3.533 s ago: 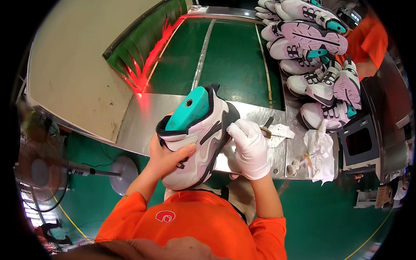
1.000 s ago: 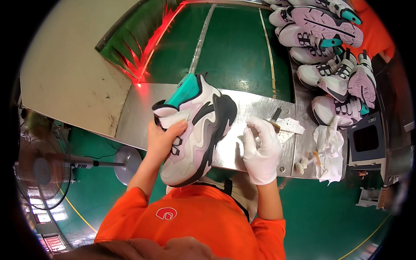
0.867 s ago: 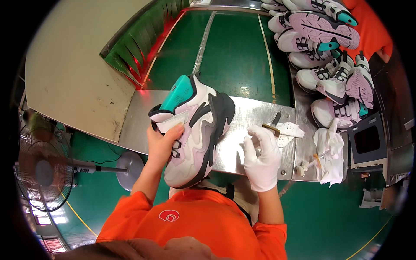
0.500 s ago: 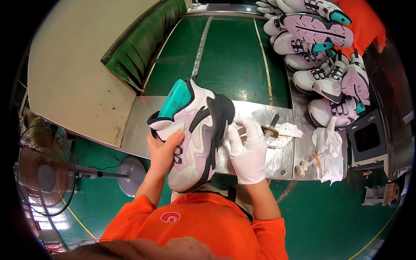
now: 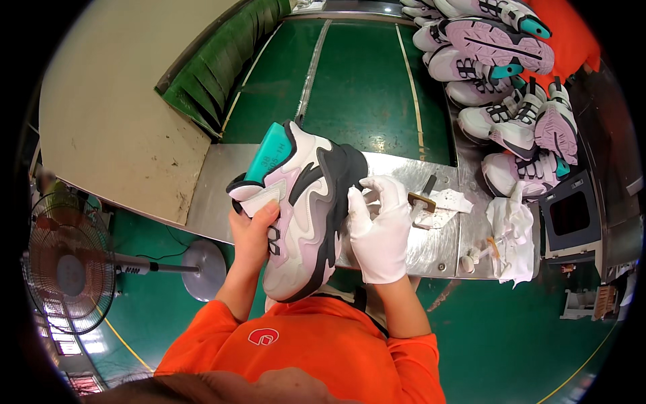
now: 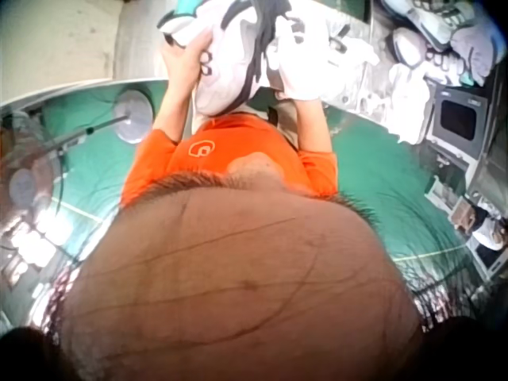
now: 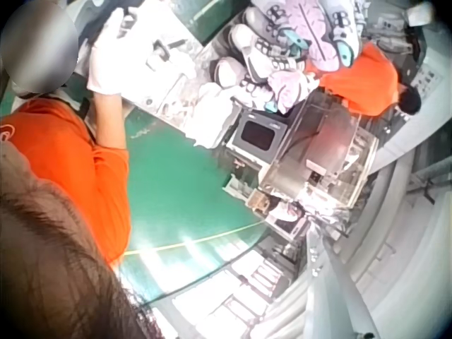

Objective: The person applies a liquid substance from a syringe to the seams and edges of a white and pink sneaker. They hold the shoe with a teal insert, rotate it to access different areas, and wipe the applied liquid with a white cloth. The process is repeated on multiple shoes on a factory assembly line.

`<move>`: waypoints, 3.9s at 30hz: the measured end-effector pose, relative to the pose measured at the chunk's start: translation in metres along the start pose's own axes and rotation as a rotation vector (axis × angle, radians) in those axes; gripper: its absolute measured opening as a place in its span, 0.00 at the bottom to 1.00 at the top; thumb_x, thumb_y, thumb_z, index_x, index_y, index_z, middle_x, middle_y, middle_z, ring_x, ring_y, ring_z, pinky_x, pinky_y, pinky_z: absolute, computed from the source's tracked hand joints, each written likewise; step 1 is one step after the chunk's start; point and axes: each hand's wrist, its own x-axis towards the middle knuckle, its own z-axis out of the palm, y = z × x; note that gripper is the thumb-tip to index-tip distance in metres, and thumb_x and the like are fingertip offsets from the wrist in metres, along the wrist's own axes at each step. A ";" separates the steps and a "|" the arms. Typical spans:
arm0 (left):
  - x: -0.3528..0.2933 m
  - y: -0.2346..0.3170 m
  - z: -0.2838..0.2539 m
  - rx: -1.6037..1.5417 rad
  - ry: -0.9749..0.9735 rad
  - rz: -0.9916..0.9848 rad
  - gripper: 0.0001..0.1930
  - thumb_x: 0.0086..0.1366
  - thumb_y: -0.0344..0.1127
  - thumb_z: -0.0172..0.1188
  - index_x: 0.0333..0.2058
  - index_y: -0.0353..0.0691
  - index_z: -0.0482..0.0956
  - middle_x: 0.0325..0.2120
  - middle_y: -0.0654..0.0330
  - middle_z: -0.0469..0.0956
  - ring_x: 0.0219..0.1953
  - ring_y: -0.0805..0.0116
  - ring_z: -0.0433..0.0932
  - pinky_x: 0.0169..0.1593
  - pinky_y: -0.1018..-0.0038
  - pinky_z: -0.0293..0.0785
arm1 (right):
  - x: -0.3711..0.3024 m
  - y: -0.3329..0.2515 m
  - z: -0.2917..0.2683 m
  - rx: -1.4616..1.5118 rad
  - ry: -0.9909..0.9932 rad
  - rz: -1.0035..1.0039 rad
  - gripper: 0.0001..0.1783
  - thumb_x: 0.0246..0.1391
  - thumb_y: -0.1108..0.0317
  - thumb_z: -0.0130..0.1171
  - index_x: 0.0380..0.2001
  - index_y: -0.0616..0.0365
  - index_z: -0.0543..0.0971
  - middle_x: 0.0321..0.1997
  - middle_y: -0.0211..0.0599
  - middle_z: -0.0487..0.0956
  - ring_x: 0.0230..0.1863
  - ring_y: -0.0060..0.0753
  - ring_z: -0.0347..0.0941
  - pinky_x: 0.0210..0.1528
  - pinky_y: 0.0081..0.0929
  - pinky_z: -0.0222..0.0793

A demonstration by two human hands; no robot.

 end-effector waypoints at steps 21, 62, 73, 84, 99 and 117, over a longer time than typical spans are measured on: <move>-0.008 -0.008 0.002 0.050 -0.007 -0.010 0.23 0.55 0.35 0.71 0.46 0.33 0.73 0.39 0.60 0.77 0.40 0.72 0.75 0.45 0.74 0.72 | -0.001 0.002 0.002 0.042 0.049 0.024 0.12 0.51 0.72 0.65 0.38 0.61 0.75 0.39 0.40 0.74 0.32 0.32 0.72 0.36 0.27 0.69; 0.458 -0.009 0.086 0.754 -0.093 0.284 0.34 0.54 0.45 0.70 0.54 0.31 0.68 0.37 0.53 0.81 0.34 0.66 0.81 0.36 0.69 0.78 | -0.050 0.091 -0.090 -0.625 0.401 0.284 0.09 0.44 0.81 0.60 0.31 0.59 0.78 0.29 0.34 0.77 0.33 0.32 0.71 0.45 0.29 0.69; 0.495 -0.095 0.112 1.552 0.025 0.278 0.44 0.64 0.63 0.52 0.69 0.42 0.49 0.66 0.43 0.57 0.69 0.45 0.53 0.61 0.32 0.53 | -0.036 0.072 -0.097 -0.707 0.350 -0.028 0.13 0.39 0.77 0.64 0.33 0.56 0.77 0.29 0.37 0.78 0.27 0.41 0.75 0.32 0.32 0.71; 0.128 -0.020 0.121 0.898 -0.997 0.836 0.20 0.61 0.38 0.63 0.51 0.37 0.77 0.54 0.48 0.74 0.62 0.49 0.68 0.63 0.62 0.64 | -0.060 0.046 -0.134 -0.732 0.513 -0.105 0.19 0.42 0.76 0.64 0.41 0.54 0.78 0.38 0.40 0.78 0.37 0.45 0.74 0.40 0.37 0.72; 0.044 -0.059 0.090 0.627 -0.636 1.031 0.08 0.57 0.29 0.62 0.37 0.38 0.82 0.32 0.56 0.81 0.33 0.57 0.77 0.37 0.66 0.73 | -0.065 0.047 -0.207 -1.029 -0.016 0.065 0.61 0.24 0.46 0.79 0.63 0.60 0.64 0.57 0.51 0.71 0.57 0.57 0.67 0.57 0.44 0.65; 0.030 -0.052 0.175 1.056 -0.891 0.478 0.32 0.61 0.49 0.58 0.56 0.32 0.66 0.35 0.39 0.79 0.37 0.45 0.80 0.42 0.55 0.76 | -0.052 0.034 -0.174 -0.773 0.022 0.117 0.44 0.29 0.55 0.77 0.51 0.64 0.70 0.45 0.52 0.73 0.47 0.52 0.70 0.50 0.42 0.68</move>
